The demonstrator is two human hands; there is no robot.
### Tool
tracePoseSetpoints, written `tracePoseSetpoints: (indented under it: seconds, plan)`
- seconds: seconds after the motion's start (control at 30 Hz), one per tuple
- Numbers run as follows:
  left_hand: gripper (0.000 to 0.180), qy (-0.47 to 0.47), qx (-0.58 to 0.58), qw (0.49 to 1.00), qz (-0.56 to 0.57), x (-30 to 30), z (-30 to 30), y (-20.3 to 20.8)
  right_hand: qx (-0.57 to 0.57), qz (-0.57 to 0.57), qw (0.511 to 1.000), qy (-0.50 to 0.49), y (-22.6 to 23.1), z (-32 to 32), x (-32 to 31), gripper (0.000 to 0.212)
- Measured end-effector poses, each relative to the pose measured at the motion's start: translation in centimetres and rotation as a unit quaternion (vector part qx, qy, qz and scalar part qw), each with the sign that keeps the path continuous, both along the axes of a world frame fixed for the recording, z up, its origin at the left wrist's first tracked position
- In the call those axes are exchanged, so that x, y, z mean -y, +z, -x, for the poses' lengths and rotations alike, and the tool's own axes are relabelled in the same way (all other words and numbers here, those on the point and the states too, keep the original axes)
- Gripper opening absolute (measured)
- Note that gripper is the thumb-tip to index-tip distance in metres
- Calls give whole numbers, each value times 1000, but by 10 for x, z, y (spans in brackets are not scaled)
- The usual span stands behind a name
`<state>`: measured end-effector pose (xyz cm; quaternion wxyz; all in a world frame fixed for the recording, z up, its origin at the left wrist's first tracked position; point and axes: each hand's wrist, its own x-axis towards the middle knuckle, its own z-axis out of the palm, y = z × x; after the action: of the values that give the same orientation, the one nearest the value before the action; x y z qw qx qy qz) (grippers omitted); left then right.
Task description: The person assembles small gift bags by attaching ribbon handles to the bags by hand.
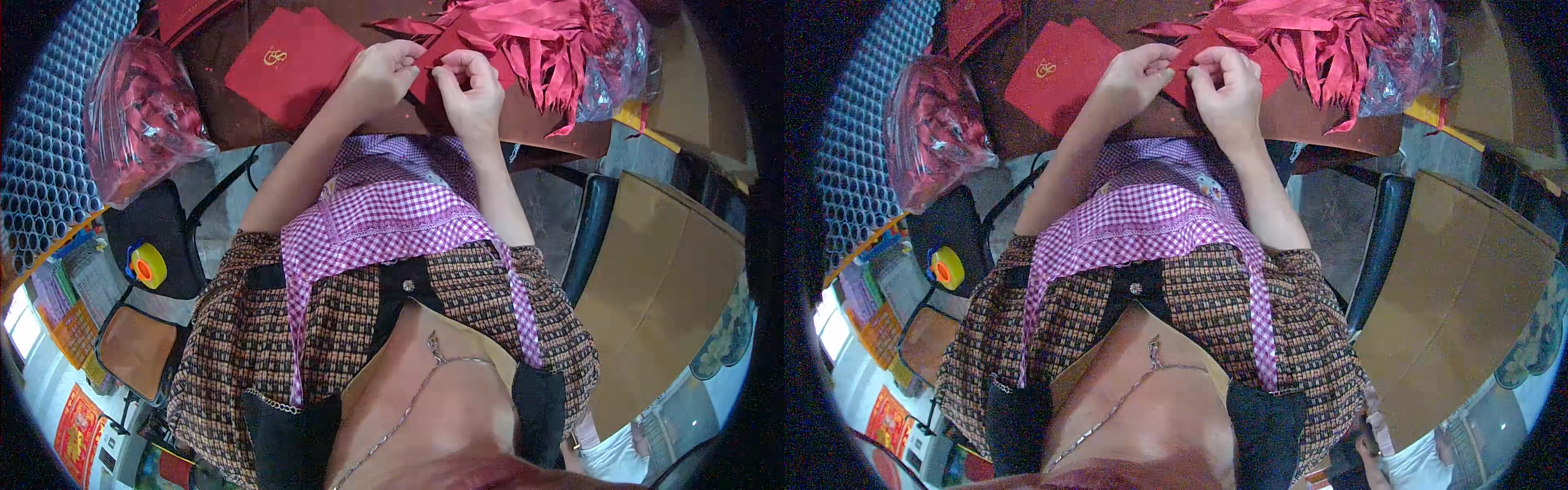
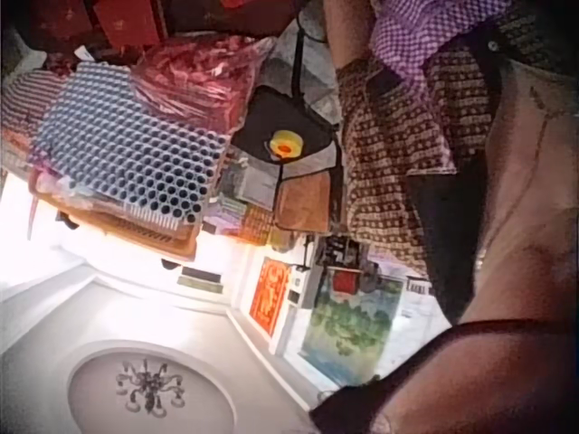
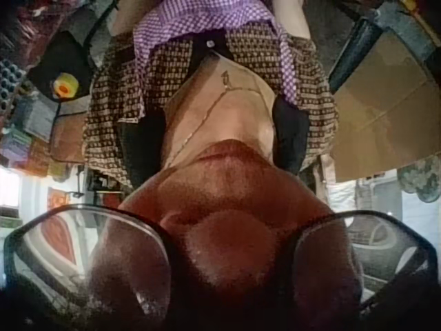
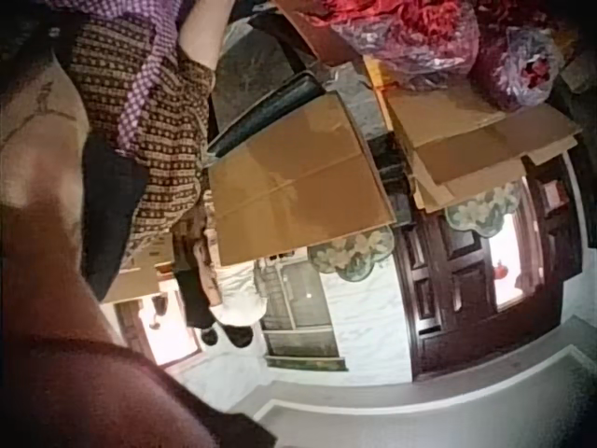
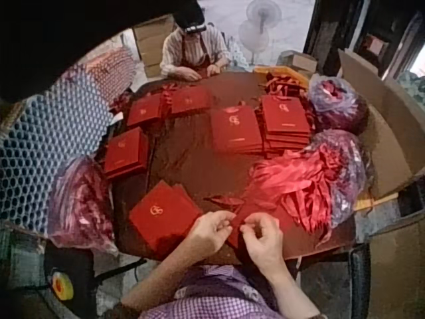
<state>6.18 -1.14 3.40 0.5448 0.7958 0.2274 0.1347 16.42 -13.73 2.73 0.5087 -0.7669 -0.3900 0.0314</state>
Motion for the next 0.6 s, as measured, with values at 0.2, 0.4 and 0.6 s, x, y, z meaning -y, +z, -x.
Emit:
tracePoseSetpoints:
  seconds: [0.2,0.4,0.6]
  plan:
    - [28,-10,-18,999,-25,4,-1,12,111,-2,994,6,8,6,-2,13]
    - [26,6,14,998,-56,6,-5,1,231,-35,972,14,8,10,-7,16]
    - [24,42,56,992,-105,21,-6,17,239,-50,970,18,8,13,-7,15]
